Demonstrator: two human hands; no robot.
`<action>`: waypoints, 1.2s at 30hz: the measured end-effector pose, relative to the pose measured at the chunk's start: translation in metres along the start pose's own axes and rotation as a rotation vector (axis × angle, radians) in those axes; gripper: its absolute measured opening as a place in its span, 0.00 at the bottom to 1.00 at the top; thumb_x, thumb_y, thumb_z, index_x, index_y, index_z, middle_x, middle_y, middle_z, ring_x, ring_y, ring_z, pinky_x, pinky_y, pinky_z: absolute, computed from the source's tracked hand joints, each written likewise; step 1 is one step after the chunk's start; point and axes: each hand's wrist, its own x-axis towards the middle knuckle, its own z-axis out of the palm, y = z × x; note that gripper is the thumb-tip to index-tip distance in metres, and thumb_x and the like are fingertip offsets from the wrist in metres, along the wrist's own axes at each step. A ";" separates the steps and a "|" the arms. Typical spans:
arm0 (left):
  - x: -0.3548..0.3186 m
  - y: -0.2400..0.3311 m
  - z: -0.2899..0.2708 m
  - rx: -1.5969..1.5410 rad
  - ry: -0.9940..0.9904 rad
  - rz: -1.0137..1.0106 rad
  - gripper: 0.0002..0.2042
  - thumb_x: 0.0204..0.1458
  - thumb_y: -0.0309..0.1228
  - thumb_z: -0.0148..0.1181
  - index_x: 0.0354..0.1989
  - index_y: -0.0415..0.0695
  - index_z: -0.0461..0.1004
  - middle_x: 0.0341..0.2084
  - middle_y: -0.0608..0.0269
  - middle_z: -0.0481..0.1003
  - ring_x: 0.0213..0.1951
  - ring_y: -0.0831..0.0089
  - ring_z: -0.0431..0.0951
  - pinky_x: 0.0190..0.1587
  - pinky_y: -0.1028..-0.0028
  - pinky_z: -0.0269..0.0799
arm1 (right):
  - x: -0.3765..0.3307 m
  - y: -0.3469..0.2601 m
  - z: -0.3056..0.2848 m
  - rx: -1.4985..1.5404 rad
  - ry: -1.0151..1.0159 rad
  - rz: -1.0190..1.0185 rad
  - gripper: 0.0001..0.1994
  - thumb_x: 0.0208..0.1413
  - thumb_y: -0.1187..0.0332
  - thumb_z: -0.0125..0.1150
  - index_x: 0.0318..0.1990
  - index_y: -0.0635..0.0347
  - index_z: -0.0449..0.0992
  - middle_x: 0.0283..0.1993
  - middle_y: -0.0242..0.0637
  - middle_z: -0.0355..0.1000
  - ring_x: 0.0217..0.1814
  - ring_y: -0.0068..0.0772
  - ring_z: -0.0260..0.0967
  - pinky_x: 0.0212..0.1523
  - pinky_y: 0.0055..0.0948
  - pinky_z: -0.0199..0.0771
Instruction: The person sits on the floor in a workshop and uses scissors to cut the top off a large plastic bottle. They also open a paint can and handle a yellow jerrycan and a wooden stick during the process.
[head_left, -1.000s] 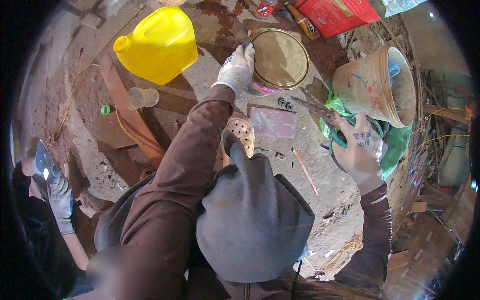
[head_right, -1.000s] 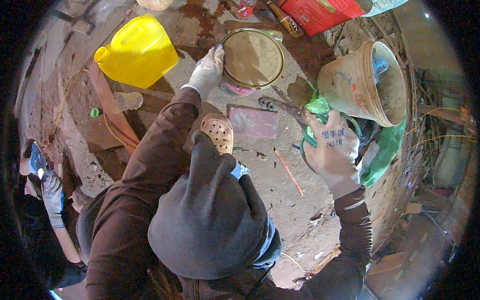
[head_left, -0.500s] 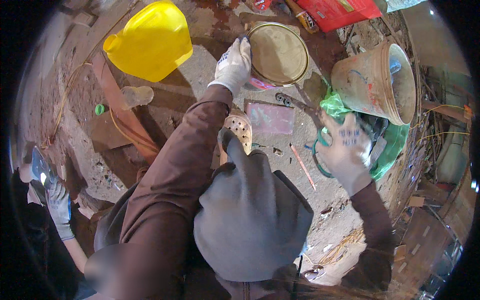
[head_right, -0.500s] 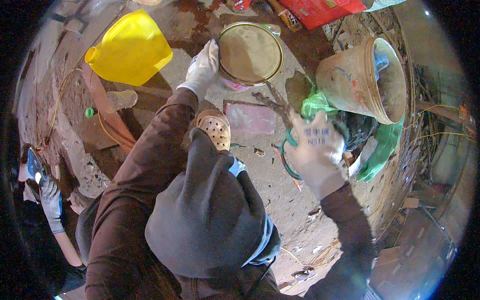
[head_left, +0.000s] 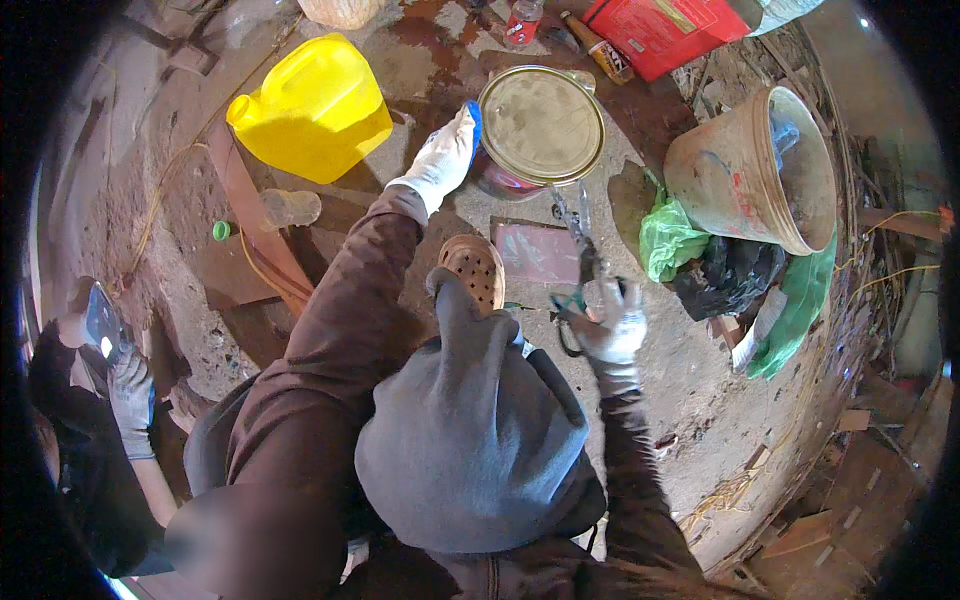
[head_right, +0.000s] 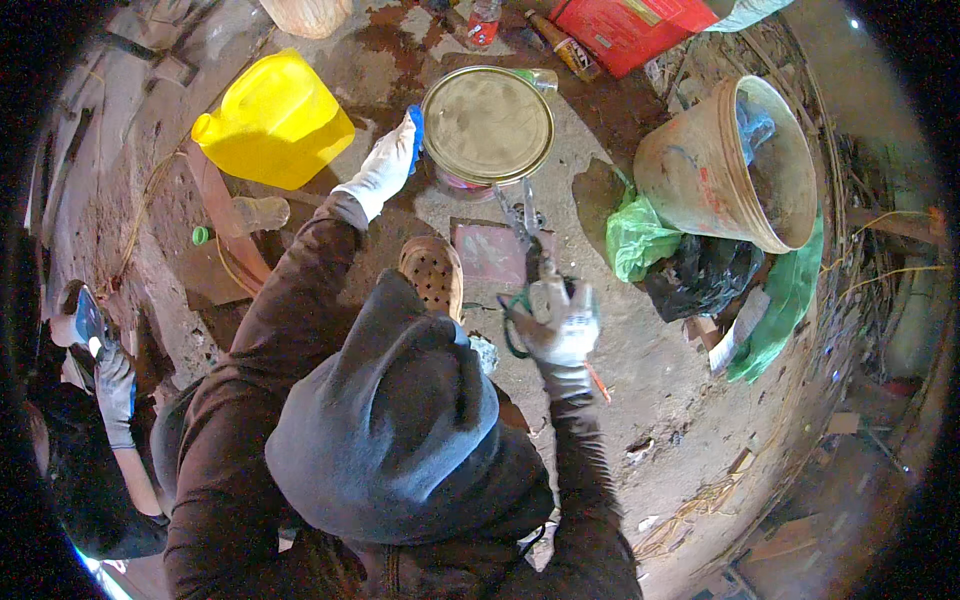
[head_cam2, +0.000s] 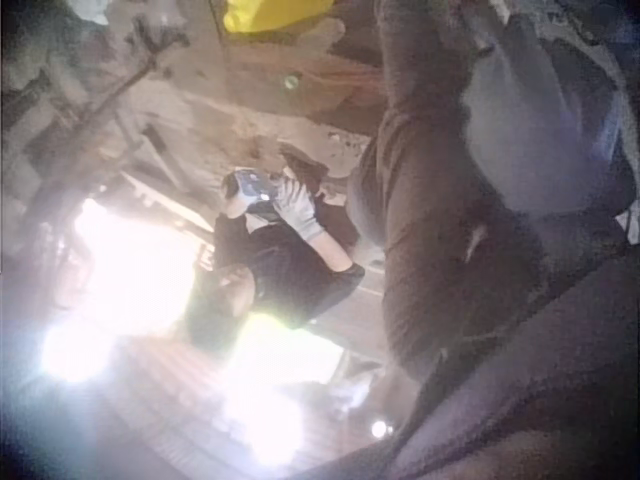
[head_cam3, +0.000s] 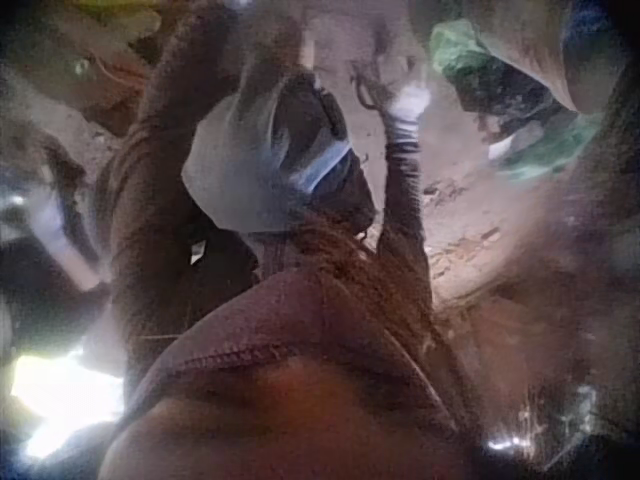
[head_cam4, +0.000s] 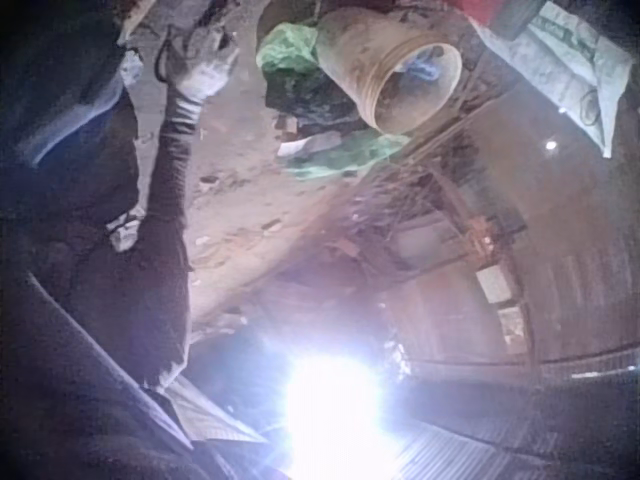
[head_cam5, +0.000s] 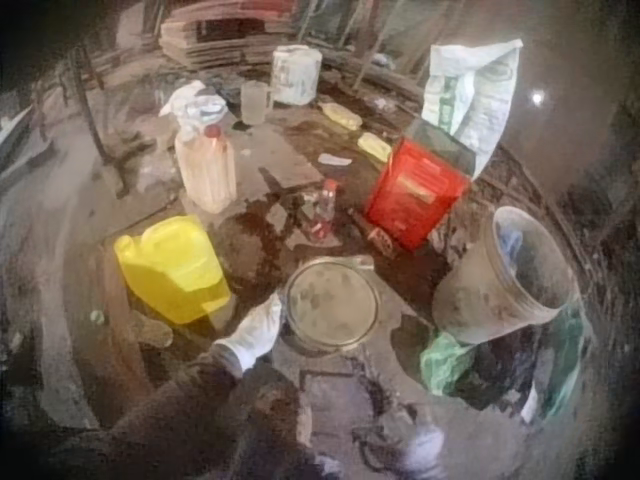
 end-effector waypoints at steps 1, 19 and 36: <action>-0.001 0.000 0.004 0.023 0.007 0.036 0.32 0.68 0.53 0.30 0.62 0.38 0.67 0.60 0.44 0.69 0.64 0.50 0.67 0.66 0.60 0.61 | 0.010 -0.001 -0.023 -0.081 -0.070 -0.005 0.35 0.38 0.49 0.76 0.56 0.53 0.78 0.40 0.45 0.68 0.36 0.49 0.72 0.33 0.47 0.75; 0.008 0.004 0.009 -0.129 -0.100 -0.088 0.31 0.68 0.54 0.31 0.65 0.42 0.65 0.62 0.43 0.67 0.65 0.49 0.64 0.67 0.62 0.59 | 0.084 -0.095 -0.115 -0.513 -0.487 -0.093 0.31 0.42 0.52 0.71 0.57 0.49 0.77 0.45 0.50 0.67 0.47 0.50 0.73 0.47 0.46 0.73; -0.003 0.006 0.013 -0.224 -0.077 -0.020 0.30 0.68 0.53 0.35 0.70 0.45 0.59 0.66 0.48 0.64 0.68 0.56 0.62 0.68 0.66 0.57 | 0.015 -0.044 -0.053 -0.166 -0.246 0.106 0.37 0.45 0.51 0.70 0.66 0.45 0.70 0.39 0.45 0.71 0.39 0.50 0.72 0.42 0.44 0.74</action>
